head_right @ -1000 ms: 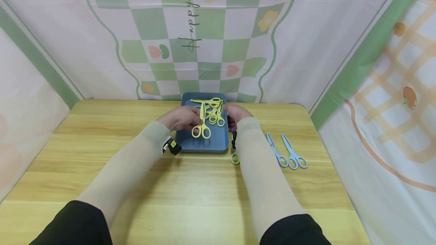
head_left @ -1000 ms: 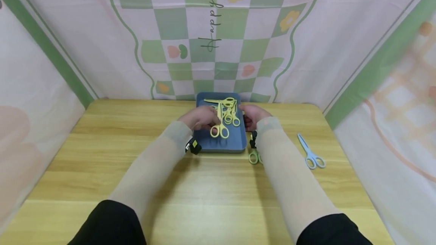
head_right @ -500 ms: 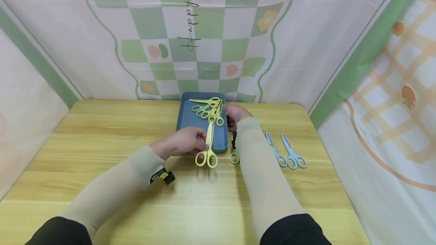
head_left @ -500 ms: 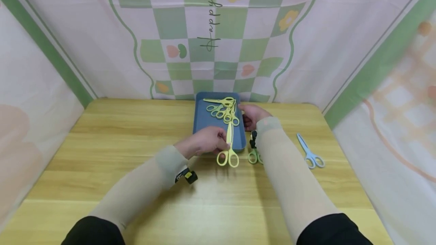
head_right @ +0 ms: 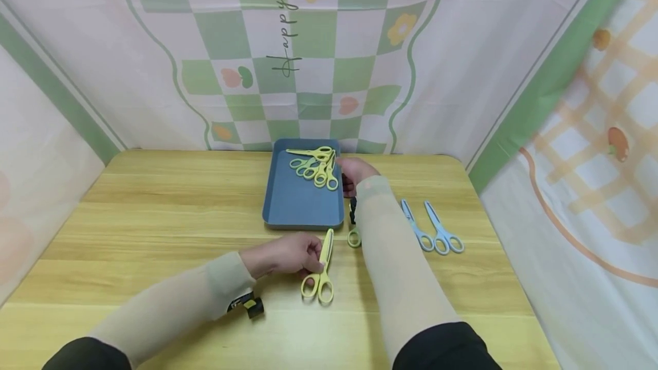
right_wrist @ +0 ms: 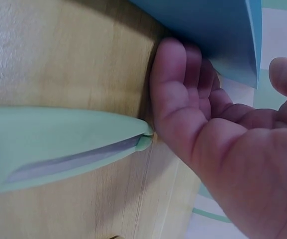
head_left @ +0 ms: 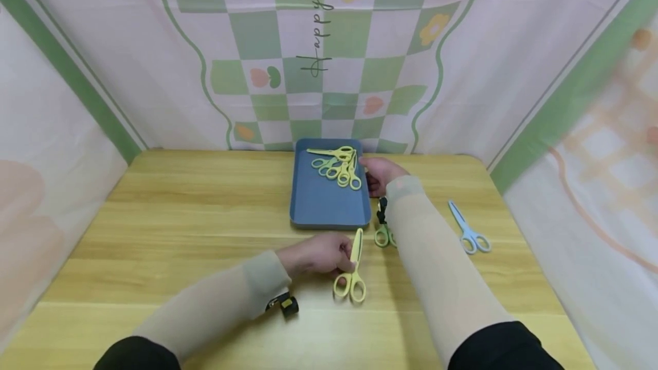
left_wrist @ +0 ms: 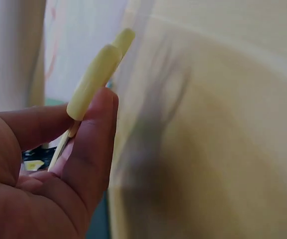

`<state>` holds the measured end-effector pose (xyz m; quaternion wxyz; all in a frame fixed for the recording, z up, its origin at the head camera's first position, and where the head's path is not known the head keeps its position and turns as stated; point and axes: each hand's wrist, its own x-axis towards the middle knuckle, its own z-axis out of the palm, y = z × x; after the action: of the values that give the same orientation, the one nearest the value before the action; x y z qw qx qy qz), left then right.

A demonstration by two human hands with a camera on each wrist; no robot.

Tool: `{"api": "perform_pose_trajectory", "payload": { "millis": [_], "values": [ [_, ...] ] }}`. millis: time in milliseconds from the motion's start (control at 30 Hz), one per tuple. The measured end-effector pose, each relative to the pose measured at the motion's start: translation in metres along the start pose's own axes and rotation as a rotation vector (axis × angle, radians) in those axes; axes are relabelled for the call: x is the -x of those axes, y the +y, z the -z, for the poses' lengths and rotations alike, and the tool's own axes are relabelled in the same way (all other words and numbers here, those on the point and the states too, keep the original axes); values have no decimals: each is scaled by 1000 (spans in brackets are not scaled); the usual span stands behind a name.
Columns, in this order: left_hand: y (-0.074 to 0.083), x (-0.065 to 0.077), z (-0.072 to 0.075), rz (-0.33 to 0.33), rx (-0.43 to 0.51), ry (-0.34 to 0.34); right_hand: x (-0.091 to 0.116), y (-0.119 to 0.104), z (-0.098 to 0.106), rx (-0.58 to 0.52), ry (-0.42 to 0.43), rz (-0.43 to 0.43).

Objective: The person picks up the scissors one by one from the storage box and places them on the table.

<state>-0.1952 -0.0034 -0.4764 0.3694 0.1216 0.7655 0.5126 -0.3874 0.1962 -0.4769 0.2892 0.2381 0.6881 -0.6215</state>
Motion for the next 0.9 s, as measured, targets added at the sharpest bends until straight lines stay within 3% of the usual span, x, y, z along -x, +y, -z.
{"api": "perform_pose_trajectory", "payload": {
  "millis": [133, 367, 800, 900],
  "values": [
    [-5, 0, -5, 19, -34, 32, -3, 0, 0, -6, 4, -2],
    [-4, 0, -10, 7, -198, 95, -4, -2, 1, -2, 10, -18],
    [-2, -5, -15, -35, -376, 155, 3, -3, -1, 14, 37, -5],
    [1, -5, -15, -35, -408, 139, 3, -2, -1, 23, 33, -2]
  ]
}}
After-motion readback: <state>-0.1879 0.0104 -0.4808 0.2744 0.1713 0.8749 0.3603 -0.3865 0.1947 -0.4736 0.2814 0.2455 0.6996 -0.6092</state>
